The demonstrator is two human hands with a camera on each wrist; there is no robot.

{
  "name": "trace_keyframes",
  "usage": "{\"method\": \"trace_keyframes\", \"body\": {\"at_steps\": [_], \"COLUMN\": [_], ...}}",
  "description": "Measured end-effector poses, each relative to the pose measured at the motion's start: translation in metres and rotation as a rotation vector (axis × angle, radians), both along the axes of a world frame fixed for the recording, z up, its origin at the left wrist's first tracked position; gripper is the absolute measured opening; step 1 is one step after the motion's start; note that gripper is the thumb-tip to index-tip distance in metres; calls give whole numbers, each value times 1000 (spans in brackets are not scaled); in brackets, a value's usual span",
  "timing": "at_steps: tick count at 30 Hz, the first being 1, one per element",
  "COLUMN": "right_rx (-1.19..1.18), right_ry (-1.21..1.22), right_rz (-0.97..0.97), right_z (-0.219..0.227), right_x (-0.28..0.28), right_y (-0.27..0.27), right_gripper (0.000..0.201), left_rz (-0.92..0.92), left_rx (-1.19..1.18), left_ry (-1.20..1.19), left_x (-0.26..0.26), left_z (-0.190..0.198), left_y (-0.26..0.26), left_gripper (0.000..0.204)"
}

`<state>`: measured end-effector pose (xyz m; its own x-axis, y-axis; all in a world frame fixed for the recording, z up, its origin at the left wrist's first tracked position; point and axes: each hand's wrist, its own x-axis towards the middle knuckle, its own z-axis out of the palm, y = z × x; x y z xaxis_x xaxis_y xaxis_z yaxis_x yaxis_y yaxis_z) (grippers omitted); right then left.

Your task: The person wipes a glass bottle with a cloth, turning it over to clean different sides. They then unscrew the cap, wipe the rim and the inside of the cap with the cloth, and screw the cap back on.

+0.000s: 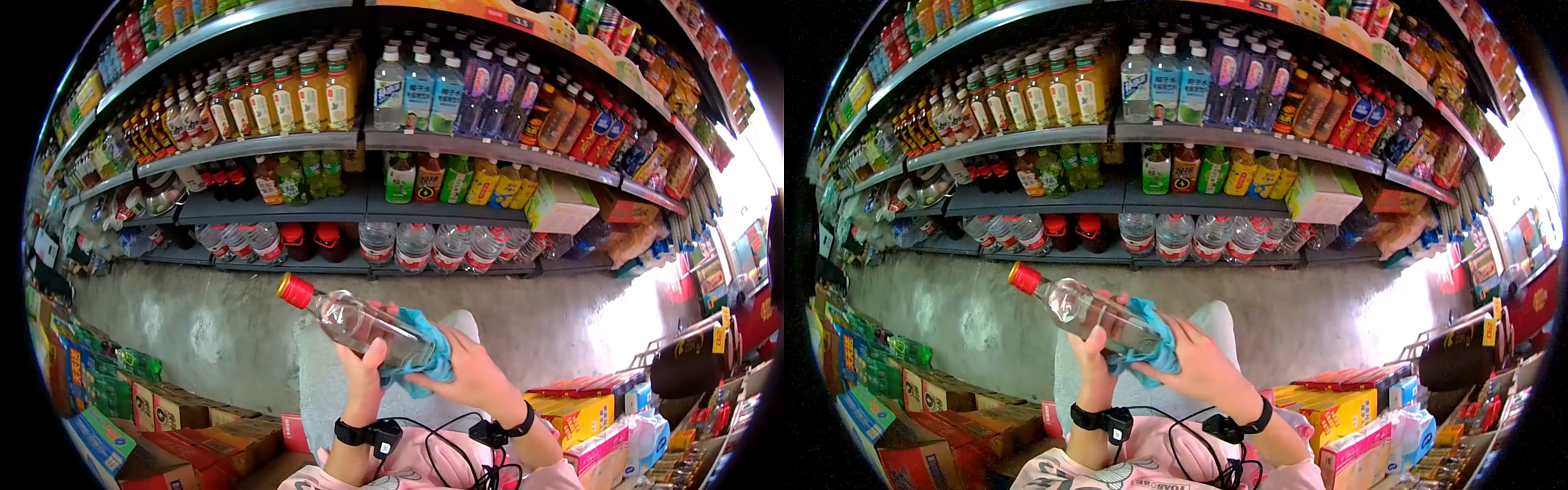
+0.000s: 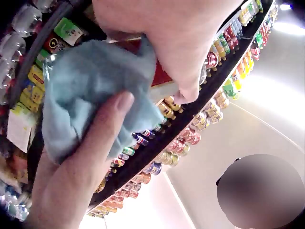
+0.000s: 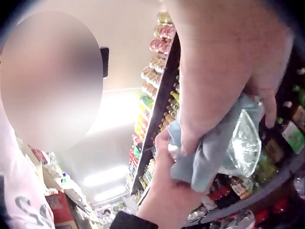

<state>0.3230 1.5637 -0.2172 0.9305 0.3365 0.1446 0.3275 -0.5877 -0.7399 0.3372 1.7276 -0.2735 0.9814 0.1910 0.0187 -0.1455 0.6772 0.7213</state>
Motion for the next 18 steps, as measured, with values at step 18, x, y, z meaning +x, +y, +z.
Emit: {"method": "trace_keyframes", "body": {"at_steps": [18], "right_rx": [753], "right_ry": [723], "right_rz": [241], "right_z": [-31], "right_x": [-12], "right_y": [-7], "right_gripper": [95], "left_rz": [-20], "left_rx": [-154], "left_ry": [-382], "left_x": [-12], "left_z": [30], "left_y": [13], "left_gripper": [110]}}
